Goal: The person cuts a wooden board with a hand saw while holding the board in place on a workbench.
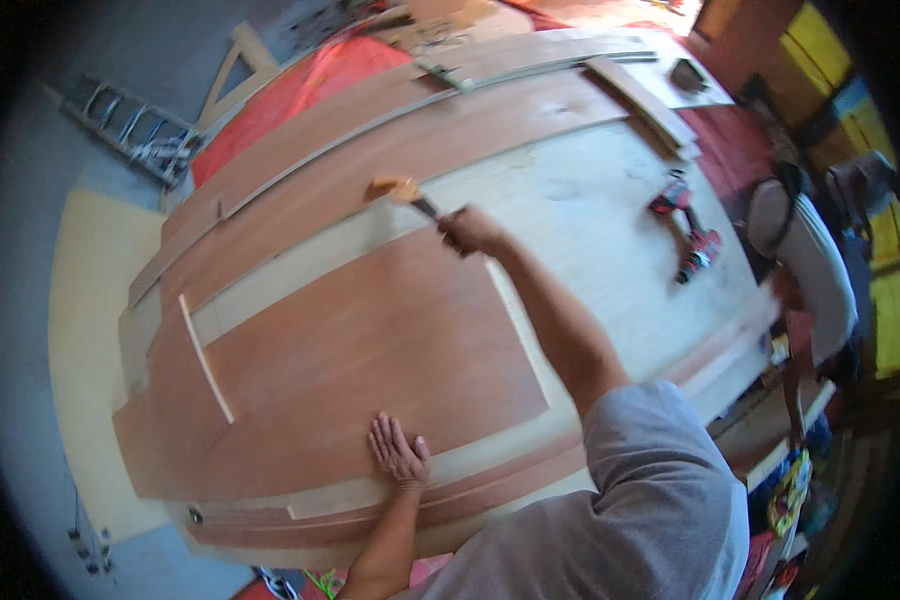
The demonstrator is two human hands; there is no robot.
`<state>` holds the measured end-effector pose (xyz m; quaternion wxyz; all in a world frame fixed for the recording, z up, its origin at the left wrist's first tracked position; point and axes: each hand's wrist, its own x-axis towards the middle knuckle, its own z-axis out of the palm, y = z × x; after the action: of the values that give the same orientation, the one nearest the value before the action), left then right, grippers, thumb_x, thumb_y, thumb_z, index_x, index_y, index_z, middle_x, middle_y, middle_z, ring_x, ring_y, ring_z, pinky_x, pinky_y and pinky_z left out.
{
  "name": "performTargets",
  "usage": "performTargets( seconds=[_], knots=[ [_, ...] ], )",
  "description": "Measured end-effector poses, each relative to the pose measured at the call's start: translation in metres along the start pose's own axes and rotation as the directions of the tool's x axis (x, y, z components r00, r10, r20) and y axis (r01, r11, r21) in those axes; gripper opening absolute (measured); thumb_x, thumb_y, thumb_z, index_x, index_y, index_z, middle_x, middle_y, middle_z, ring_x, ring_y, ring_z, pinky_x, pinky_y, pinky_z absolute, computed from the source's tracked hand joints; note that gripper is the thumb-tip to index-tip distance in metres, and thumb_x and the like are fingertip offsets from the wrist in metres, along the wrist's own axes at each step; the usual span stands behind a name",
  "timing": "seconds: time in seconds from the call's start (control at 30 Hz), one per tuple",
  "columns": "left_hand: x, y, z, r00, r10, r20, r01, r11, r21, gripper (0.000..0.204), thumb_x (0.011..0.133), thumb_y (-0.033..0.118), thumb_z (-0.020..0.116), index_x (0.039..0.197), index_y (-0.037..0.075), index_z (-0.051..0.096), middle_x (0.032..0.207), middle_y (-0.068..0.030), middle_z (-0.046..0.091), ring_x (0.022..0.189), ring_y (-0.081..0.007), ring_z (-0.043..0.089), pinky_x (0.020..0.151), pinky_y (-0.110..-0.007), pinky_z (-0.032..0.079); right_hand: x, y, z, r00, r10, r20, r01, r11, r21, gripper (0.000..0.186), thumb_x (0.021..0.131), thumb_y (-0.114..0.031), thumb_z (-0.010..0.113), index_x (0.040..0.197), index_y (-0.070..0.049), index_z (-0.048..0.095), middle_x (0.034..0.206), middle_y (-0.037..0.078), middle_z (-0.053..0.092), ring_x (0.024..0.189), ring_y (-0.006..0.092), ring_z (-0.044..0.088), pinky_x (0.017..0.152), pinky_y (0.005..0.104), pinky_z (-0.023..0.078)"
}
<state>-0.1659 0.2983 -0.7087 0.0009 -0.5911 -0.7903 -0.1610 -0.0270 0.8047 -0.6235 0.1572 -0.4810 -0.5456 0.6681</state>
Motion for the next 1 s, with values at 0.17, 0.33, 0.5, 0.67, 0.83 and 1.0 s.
performTargets(
  seconds=[0.17, 0.33, 0.5, 0.67, 0.83, 1.0],
  knots=[
    [-0.004, 0.004, 0.006, 0.996, 0.054, -0.074, -0.050, 0.997, 0.055, 0.067, 0.109, 0.040, 0.052, 0.159, -0.003, 0.042, 0.170, -0.0297, 0.041, 0.157, -0.0518, 0.039, 0.130, -0.066, 0.026, -0.222, 0.090, 0.049, 0.989, -0.052, -0.139, 0.037, 0.994, -0.105, 0.056, 0.117, -0.050, 0.046, 0.092, -0.003, 0.063, 0.069, 0.009, 0.073, 0.058, 0.0193, 0.072, 0.050, 0.0368, 0.054],
    [-0.009, -0.007, 0.017, 0.970, 0.113, -0.215, -0.094, 0.991, 0.097, 0.066, 0.108, 0.039, 0.053, 0.159, -0.001, 0.043, 0.167, -0.0288, 0.046, 0.156, -0.0476, 0.042, 0.130, -0.063, 0.028, -0.467, 0.136, 0.096, 0.970, 0.048, -0.238, -0.126, 0.937, -0.326, 0.052, 0.118, -0.045, 0.044, 0.094, -0.002, 0.063, 0.073, 0.010, 0.074, 0.069, 0.0271, 0.076, 0.070, 0.0445, 0.060],
    [0.000, -0.021, 0.006, 0.998, 0.000, -0.066, -0.005, 0.996, -0.085, 0.064, 0.111, 0.043, 0.052, 0.159, -0.001, 0.048, 0.166, -0.0265, 0.048, 0.155, -0.0414, 0.044, 0.129, -0.060, 0.029, -0.660, 0.153, 0.133, 0.986, 0.075, -0.152, -0.131, 0.905, -0.404, 0.049, 0.118, -0.042, 0.046, 0.100, -0.001, 0.066, 0.077, 0.012, 0.075, 0.075, 0.0296, 0.077, 0.075, 0.0461, 0.060],
    [-0.032, 0.064, -0.122, 0.749, 0.323, 0.578, 0.471, 0.354, -0.808, 0.056, 0.119, 0.046, 0.045, 0.144, 0.000, 0.065, 0.146, -0.0161, 0.069, 0.137, -0.0245, 0.062, 0.118, -0.037, 0.044, -0.762, 0.188, 0.166, 0.994, -0.090, -0.067, 0.045, 0.867, -0.497, 0.045, 0.116, -0.041, 0.054, 0.100, -0.001, 0.065, 0.079, 0.015, 0.074, 0.072, 0.0317, 0.076, 0.066, 0.0463, 0.059],
    [-0.114, 0.042, -0.183, 0.538, 0.498, 0.680, 0.507, 0.454, -0.733, 0.050, 0.112, 0.046, 0.061, 0.124, -0.001, 0.075, 0.099, -0.0116, 0.080, 0.084, -0.0212, 0.076, 0.076, -0.033, 0.061, -0.793, 0.209, 0.183, 0.968, -0.234, 0.095, 0.229, 0.655, -0.720, 0.033, 0.111, -0.031, 0.056, 0.109, -0.002, 0.073, 0.079, 0.018, 0.074, 0.074, 0.0354, 0.076, 0.071, 0.0514, 0.058],
    [-0.190, 0.009, -0.210, 0.231, 0.617, 0.752, 0.587, 0.528, -0.614, 0.045, 0.105, 0.043, 0.074, 0.122, 0.001, 0.073, 0.087, -0.0148, 0.077, 0.063, -0.0197, 0.070, 0.054, -0.030, 0.052, -0.811, 0.234, 0.180, 0.955, -0.181, 0.235, 0.296, 0.634, -0.714, 0.028, 0.104, -0.028, 0.065, 0.104, -0.002, 0.075, 0.081, 0.017, 0.077, 0.075, 0.0333, 0.078, 0.068, 0.0499, 0.059]
  ],
)
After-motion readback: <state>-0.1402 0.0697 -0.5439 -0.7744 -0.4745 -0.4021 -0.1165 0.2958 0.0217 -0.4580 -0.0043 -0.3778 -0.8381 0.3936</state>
